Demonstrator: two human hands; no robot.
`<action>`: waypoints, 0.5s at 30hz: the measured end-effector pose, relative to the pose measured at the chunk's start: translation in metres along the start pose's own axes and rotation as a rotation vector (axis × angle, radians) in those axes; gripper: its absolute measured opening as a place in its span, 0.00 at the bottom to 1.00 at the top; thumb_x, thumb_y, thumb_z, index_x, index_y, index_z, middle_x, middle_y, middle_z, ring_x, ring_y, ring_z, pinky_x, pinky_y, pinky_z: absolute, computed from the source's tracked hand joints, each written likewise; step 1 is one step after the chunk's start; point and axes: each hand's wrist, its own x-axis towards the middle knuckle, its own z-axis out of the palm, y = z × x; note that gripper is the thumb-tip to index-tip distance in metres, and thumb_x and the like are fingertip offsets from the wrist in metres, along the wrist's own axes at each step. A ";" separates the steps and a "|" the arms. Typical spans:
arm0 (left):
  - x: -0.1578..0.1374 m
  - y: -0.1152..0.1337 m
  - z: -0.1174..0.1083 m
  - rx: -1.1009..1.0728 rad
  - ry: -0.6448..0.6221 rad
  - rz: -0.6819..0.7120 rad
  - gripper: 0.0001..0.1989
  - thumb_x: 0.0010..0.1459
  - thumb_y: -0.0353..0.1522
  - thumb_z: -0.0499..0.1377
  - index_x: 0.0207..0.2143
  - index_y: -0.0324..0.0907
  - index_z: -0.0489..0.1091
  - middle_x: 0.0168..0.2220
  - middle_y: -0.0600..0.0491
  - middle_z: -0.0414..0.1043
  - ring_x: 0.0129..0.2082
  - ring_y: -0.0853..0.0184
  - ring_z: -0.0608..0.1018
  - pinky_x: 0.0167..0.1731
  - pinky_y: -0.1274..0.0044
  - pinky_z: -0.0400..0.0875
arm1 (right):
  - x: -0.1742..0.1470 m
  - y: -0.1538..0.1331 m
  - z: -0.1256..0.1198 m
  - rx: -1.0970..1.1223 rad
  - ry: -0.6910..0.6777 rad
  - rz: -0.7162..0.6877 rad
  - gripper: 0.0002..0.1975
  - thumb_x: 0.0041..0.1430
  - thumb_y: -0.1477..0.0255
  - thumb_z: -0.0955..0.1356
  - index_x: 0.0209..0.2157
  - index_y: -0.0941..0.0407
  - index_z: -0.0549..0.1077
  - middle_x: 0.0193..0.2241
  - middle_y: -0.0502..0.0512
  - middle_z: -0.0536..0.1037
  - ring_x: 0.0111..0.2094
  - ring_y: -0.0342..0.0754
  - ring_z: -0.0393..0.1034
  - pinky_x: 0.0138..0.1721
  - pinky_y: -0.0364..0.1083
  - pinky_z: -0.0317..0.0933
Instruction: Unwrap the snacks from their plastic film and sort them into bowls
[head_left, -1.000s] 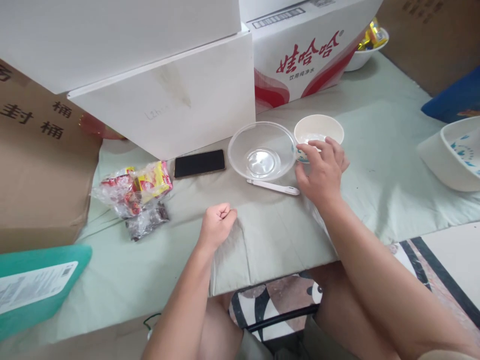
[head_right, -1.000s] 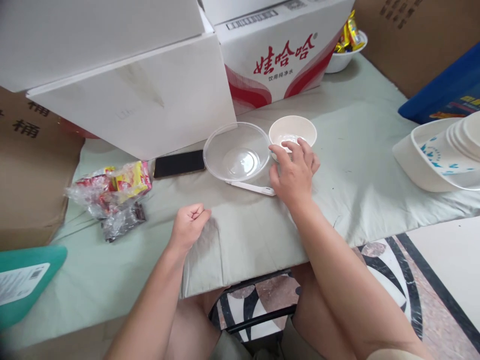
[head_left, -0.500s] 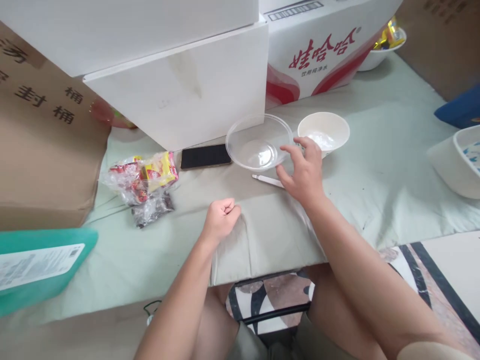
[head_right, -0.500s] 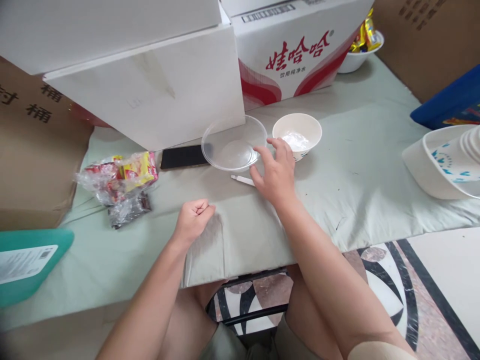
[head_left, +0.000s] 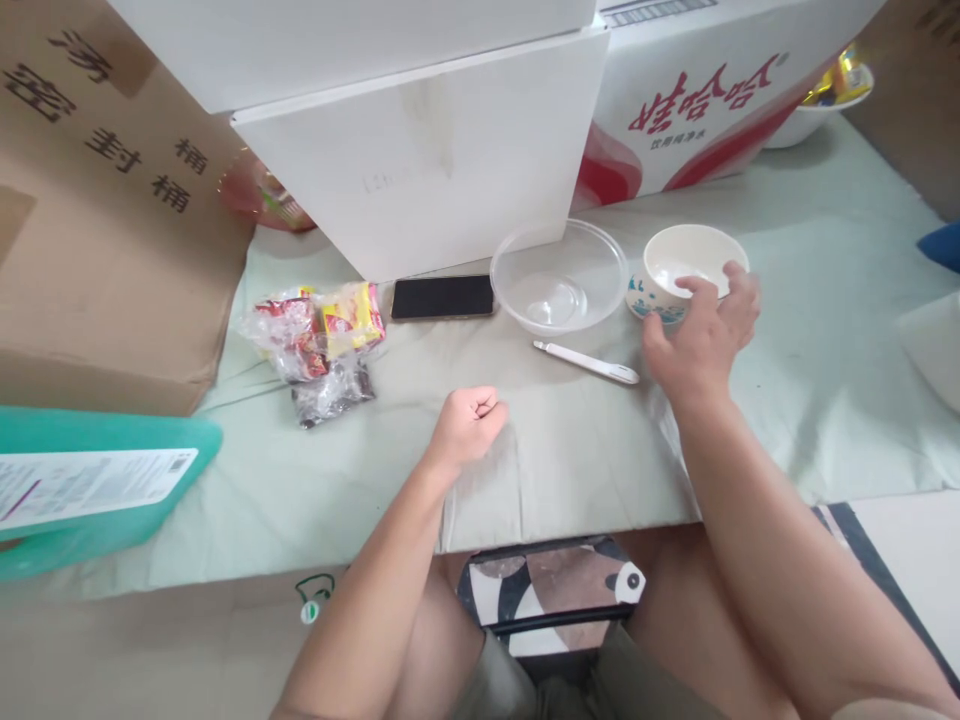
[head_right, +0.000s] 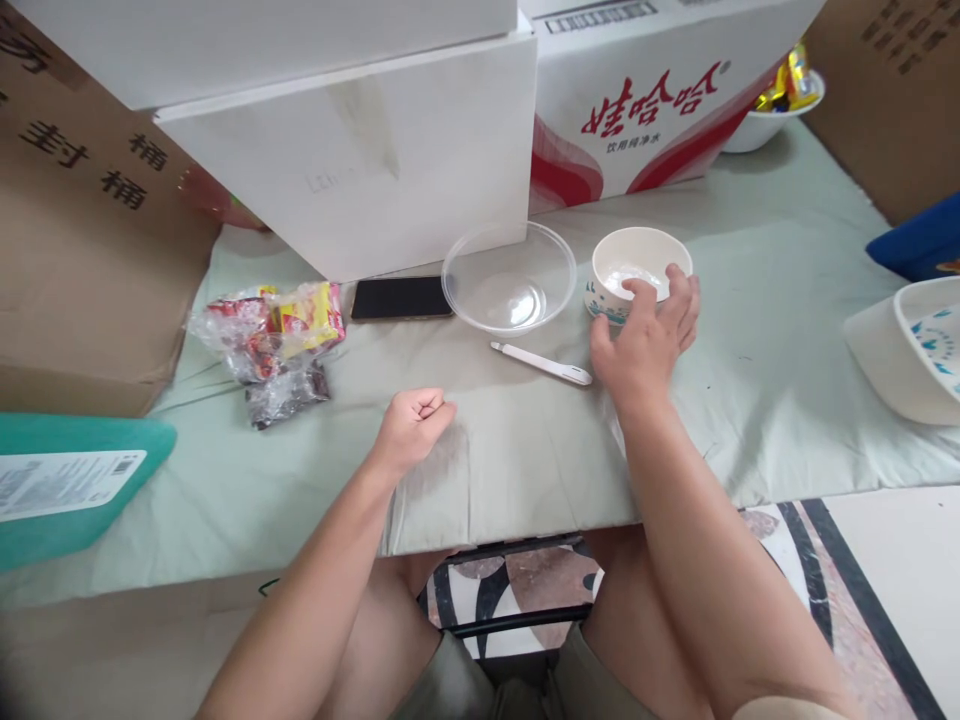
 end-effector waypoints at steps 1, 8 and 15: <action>0.001 0.000 0.001 0.001 -0.001 0.000 0.18 0.50 0.33 0.53 0.20 0.44 0.42 0.20 0.60 0.38 0.21 0.74 0.47 0.23 0.75 0.41 | 0.001 0.004 0.001 0.031 0.004 -0.051 0.19 0.59 0.69 0.66 0.53 0.52 0.67 0.66 0.71 0.57 0.70 0.71 0.47 0.62 0.68 0.49; 0.005 0.001 0.002 -0.026 0.025 0.040 0.18 0.50 0.32 0.53 0.19 0.44 0.42 0.20 0.60 0.38 0.21 0.74 0.47 0.24 0.75 0.41 | 0.006 0.012 0.000 0.205 0.219 -0.226 0.20 0.54 0.74 0.67 0.49 0.57 0.66 0.52 0.72 0.66 0.59 0.65 0.62 0.58 0.67 0.57; -0.010 -0.001 -0.022 -0.044 0.310 0.147 0.20 0.52 0.31 0.55 0.19 0.44 0.42 0.19 0.60 0.39 0.20 0.73 0.48 0.23 0.75 0.44 | -0.028 -0.044 -0.005 0.322 0.225 -0.476 0.10 0.54 0.77 0.64 0.39 0.52 0.67 0.34 0.57 0.74 0.38 0.54 0.71 0.40 0.55 0.66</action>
